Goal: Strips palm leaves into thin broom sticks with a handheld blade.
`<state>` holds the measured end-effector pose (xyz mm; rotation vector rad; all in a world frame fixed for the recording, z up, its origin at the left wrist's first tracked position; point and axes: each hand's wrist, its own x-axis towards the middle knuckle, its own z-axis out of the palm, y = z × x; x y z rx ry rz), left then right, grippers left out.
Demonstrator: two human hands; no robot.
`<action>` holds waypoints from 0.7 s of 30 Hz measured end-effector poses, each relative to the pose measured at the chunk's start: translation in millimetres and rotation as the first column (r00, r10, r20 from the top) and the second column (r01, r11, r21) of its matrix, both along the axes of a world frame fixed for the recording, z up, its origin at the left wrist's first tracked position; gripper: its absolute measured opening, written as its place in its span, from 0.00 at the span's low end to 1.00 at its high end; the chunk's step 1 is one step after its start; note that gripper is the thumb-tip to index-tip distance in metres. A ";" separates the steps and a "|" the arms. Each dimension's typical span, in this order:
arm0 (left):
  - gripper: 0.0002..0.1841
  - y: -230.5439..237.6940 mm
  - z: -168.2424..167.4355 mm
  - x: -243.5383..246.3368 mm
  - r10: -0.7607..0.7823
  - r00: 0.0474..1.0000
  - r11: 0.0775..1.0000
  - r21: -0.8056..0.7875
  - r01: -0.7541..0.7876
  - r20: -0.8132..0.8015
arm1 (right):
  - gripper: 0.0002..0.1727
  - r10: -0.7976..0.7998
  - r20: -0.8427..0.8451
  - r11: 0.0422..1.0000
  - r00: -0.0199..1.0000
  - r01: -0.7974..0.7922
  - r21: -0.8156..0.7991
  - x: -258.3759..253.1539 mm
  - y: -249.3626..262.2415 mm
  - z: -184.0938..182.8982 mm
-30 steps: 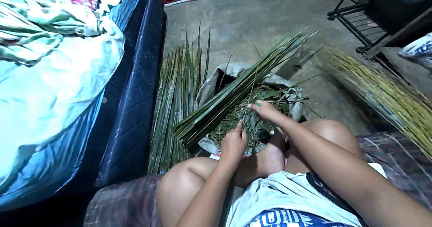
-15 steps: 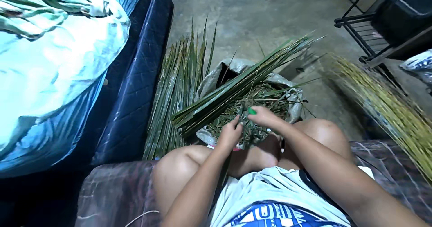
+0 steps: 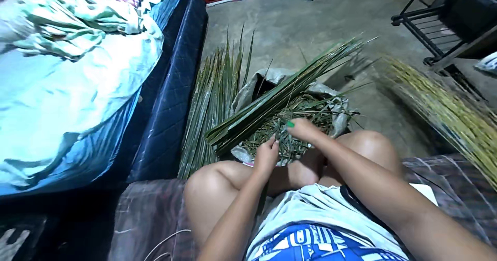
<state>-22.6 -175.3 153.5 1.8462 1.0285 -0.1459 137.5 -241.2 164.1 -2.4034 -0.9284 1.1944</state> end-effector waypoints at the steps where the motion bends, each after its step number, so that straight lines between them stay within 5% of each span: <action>1: 0.25 0.6 0.1 0.7 0.021 1.000 1.000 0.010 -0.021 0.005 | 0.20 0.060 -0.064 0.998 0.996 -0.059 0.012 -12.9 -2.8 2.7; 4: 0.24 3.9 5.2 0.4 0.075 0.997 0.997 0.021 -0.074 -0.009 | 0.19 0.179 -0.152 0.984 0.972 -0.177 0.030 -47.2 -8.5 8.1; 7: 0.21 -0.8 9.8 -1.8 0.075 0.997 0.995 0.061 -0.074 -0.014 | 0.20 0.232 0.000 0.973 0.973 -0.232 -0.012 -41.8 -6.9 14.6; 14: 0.24 -16.4 20.0 -4.3 0.079 0.997 0.996 0.029 -0.080 0.025 | 0.20 -0.046 0.233 0.999 0.971 0.043 0.019 3.1 2.7 7.9; 21: 0.22 -3.5 13.1 -6.2 0.129 0.992 0.987 0.094 -0.129 0.006 | 0.19 0.240 -0.198 0.970 0.950 -0.227 0.083 -40.0 -6.5 13.9</action>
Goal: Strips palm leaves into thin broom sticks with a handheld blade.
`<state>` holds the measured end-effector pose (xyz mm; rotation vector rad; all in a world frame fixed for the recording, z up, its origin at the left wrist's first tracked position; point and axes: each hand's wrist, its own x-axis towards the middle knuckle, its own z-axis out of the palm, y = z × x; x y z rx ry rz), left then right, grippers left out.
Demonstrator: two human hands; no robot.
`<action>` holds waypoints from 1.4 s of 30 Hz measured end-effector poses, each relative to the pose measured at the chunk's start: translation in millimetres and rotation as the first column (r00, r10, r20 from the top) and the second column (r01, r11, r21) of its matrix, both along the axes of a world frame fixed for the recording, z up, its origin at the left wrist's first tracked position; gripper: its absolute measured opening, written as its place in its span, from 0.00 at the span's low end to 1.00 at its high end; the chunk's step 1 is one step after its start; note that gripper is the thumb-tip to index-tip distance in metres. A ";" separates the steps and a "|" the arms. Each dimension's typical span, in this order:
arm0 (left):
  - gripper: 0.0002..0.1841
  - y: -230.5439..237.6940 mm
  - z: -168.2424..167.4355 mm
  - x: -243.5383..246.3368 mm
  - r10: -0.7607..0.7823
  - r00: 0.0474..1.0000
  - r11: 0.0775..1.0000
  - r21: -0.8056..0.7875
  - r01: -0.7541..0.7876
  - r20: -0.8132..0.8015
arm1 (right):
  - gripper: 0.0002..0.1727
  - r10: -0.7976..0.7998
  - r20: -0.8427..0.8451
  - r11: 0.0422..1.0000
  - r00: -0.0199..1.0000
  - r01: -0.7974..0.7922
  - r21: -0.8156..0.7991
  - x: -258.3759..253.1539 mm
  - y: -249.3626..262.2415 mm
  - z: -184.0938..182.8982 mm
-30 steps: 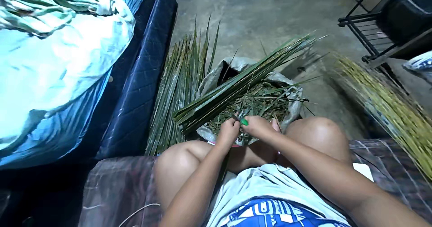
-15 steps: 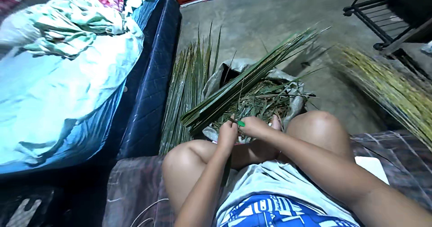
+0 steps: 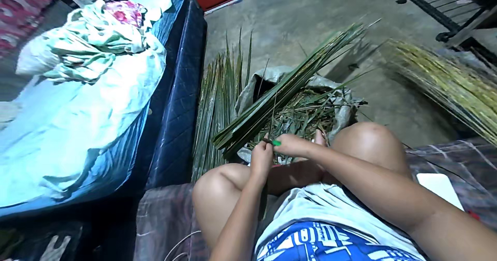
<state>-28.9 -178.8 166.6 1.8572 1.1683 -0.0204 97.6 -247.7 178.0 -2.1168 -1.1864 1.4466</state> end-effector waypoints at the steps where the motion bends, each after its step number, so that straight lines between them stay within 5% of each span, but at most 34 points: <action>1: 0.22 -0.4 1.1 0.4 0.003 1.000 1.000 0.000 -0.003 -0.004 | 0.18 0.017 0.003 1.000 1.000 -0.017 -0.004 -4.2 -0.4 0.8; 9: 0.23 -13.0 12.5 -0.6 -0.044 0.999 0.999 0.017 0.044 -0.002 | 0.19 -0.234 0.378 0.971 0.896 0.237 0.038 36.4 10.7 -9.6; 12: 0.24 -11.0 12.1 -3.4 -0.039 0.999 0.999 0.036 0.040 -0.029 | 0.20 -0.268 0.310 0.962 0.912 0.269 0.039 45.0 10.0 -8.9; 17: 0.19 -7.1 9.1 -1.5 -0.020 0.996 0.993 0.117 0.030 -0.086 | 0.20 0.000 0.014 1.000 1.000 0.000 -0.002 7.4 -1.8 5.8; 21: 0.22 -12.5 10.2 -0.4 -0.064 0.989 0.988 0.134 0.082 -0.134 | 0.21 -0.009 0.168 0.999 0.986 0.015 -0.036 5.1 -1.5 5.2; 27: 0.24 -20.8 15.5 -1.5 -0.089 0.983 0.983 0.147 0.112 -0.160 | 0.20 -0.295 0.338 0.950 0.894 0.311 0.006 52.1 10.2 -9.6; 35: 0.19 -13.4 11.3 -5.2 -0.032 0.994 0.977 0.206 0.052 -0.100 | 0.19 0.031 0.028 0.999 0.999 -0.032 0.026 1.9 -3.6 5.0; 42: 0.24 -25.8 21.0 -5.3 -0.093 0.982 0.972 0.200 0.125 -0.163 | 0.21 -0.203 0.258 0.978 0.945 0.210 -0.001 33.0 4.5 1.8</action>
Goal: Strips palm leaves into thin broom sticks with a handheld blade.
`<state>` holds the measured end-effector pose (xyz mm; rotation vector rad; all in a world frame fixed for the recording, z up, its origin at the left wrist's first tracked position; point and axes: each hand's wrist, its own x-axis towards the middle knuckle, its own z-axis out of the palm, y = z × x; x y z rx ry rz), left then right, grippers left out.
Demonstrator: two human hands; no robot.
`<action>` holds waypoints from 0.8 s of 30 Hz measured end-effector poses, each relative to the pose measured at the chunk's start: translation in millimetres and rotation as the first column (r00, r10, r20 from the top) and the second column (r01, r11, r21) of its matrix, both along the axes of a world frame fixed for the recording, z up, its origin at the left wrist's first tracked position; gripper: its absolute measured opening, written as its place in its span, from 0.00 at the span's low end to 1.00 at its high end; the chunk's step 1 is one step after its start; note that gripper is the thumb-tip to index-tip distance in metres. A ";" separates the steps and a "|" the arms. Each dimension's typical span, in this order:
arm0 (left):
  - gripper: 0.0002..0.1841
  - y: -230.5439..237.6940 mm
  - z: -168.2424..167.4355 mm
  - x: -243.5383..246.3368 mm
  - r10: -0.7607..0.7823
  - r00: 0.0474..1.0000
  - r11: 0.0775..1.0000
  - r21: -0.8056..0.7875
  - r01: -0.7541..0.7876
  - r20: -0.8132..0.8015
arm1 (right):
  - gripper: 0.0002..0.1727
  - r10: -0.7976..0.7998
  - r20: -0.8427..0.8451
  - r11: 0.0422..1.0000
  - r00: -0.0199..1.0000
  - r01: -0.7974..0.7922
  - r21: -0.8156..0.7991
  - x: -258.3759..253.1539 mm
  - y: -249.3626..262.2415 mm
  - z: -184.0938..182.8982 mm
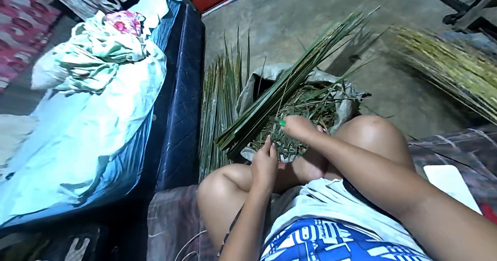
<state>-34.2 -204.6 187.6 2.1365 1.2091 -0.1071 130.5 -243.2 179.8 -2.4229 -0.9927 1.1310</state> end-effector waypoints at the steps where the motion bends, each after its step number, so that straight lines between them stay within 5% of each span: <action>1: 0.24 -0.8 -0.6 -1.1 0.003 1.000 1.000 -0.009 -0.003 0.014 | 0.21 -0.058 0.025 0.998 0.998 0.058 0.013 8.2 1.5 -3.6; 4: 0.23 3.3 -5.7 -5.1 0.057 0.991 0.996 -0.076 -0.048 0.119 | 0.20 -0.094 0.007 0.995 0.996 0.094 0.039 19.4 2.3 -5.8; 8: 0.20 14.4 -9.5 -6.0 0.218 0.942 0.959 -0.233 -0.159 0.256 | 0.19 0.205 -0.161 0.976 0.965 -0.190 0.106 -10.6 -8.1 0.4; 11: 0.15 17.9 -7.4 -4.8 0.326 0.900 0.907 -0.366 -0.211 0.288 | 0.17 0.289 -0.165 0.955 0.943 -0.272 0.116 -33.8 -13.5 5.4; 14: 0.16 17.4 -2.7 -6.6 0.392 0.863 0.842 -0.503 -0.197 0.319 | 0.19 0.230 -0.090 0.972 0.969 -0.223 0.075 -23.3 -9.3 6.6; 20: 0.20 9.2 5.1 -10.1 0.392 0.859 0.804 -0.576 -0.146 0.330 | 0.17 -0.130 0.055 0.985 0.990 0.122 0.119 18.5 2.3 -6.4; 24: 0.20 11.4 4.1 -10.3 0.406 0.853 0.801 -0.577 -0.159 0.328 | 0.17 0.027 -0.040 0.992 0.999 -0.022 0.123 3.3 -6.0 3.7</action>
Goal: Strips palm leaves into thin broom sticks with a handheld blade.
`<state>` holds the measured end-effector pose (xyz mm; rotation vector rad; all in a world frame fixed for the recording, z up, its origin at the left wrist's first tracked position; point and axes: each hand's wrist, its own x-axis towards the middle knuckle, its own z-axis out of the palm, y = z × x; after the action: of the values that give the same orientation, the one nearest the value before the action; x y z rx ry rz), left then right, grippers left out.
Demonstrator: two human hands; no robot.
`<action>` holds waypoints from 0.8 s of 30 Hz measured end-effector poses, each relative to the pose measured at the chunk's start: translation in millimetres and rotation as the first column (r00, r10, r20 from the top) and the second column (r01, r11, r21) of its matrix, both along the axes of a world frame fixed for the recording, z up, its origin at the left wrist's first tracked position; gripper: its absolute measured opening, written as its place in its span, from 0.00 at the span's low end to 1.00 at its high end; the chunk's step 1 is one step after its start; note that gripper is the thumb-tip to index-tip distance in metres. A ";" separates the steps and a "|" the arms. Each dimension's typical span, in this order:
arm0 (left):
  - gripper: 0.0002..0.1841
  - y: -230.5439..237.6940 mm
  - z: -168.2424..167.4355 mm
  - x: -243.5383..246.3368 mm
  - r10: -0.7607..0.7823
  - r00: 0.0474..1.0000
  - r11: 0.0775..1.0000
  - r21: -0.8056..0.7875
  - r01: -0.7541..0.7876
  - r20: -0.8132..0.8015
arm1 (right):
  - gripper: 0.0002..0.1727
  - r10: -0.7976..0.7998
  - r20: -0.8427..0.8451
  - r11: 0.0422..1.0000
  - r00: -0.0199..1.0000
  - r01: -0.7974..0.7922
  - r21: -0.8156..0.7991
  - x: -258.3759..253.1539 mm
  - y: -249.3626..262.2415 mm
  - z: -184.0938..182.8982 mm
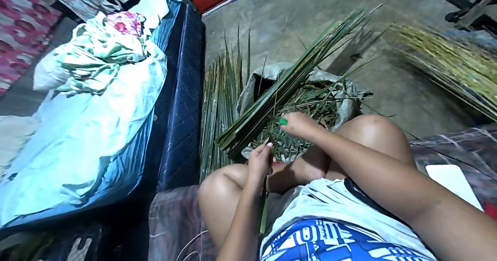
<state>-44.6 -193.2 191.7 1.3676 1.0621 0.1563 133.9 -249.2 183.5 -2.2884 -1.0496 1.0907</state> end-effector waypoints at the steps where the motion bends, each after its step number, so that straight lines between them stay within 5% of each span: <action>1: 0.20 0.5 -0.4 0.5 0.008 1.000 1.000 -0.003 -0.008 -0.003 | 0.18 0.093 -0.037 0.996 0.995 -0.093 -0.006 -8.8 -4.0 3.7; 3: 0.17 0.8 -0.9 0.8 0.007 1.000 1.000 0.001 -0.007 -0.002 | 0.18 0.222 -0.070 0.974 0.973 -0.224 -0.019 -22.4 -9.0 7.3; 5: 0.19 -1.5 1.7 0.7 0.000 1.000 1.000 -0.013 0.000 0.004 | 0.19 0.191 -0.057 0.980 0.980 -0.194 -0.048 -20.7 -8.6 9.6; 8: 0.20 -5.3 5.1 0.5 -0.012 1.000 0.998 -0.061 0.013 0.009 | 0.18 -0.084 -0.023 0.996 0.996 0.084 0.004 8.6 -3.2 -7.9; 11: 0.20 -7.5 5.6 0.6 0.001 1.000 0.997 -0.072 0.001 0.021 | 0.22 -0.279 -0.207 0.938 0.938 0.313 0.152 31.7 -0.7 -24.3; 14: 0.21 -9.5 3.7 3.2 -0.008 1.000 0.999 -0.045 0.008 0.014 | 0.22 -0.188 -0.452 0.939 0.872 0.294 0.176 18.8 0.9 -20.8; 17: 0.22 -13.7 2.8 6.1 -0.054 0.998 0.999 -0.012 0.053 -0.035 | 0.14 -0.093 -0.489 0.977 0.868 0.174 0.123 -1.4 4.2 -20.8; 24: 0.28 -17.5 -2.3 4.5 -0.183 0.983 0.983 -0.006 0.183 -0.022 | 0.12 -0.263 -0.530 0.890 0.806 0.415 0.189 19.4 10.6 -39.9</action>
<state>-40.0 -210.7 189.4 1.4582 0.9488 0.0027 153.2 -238.6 143.7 -1.7289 -0.5196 1.1785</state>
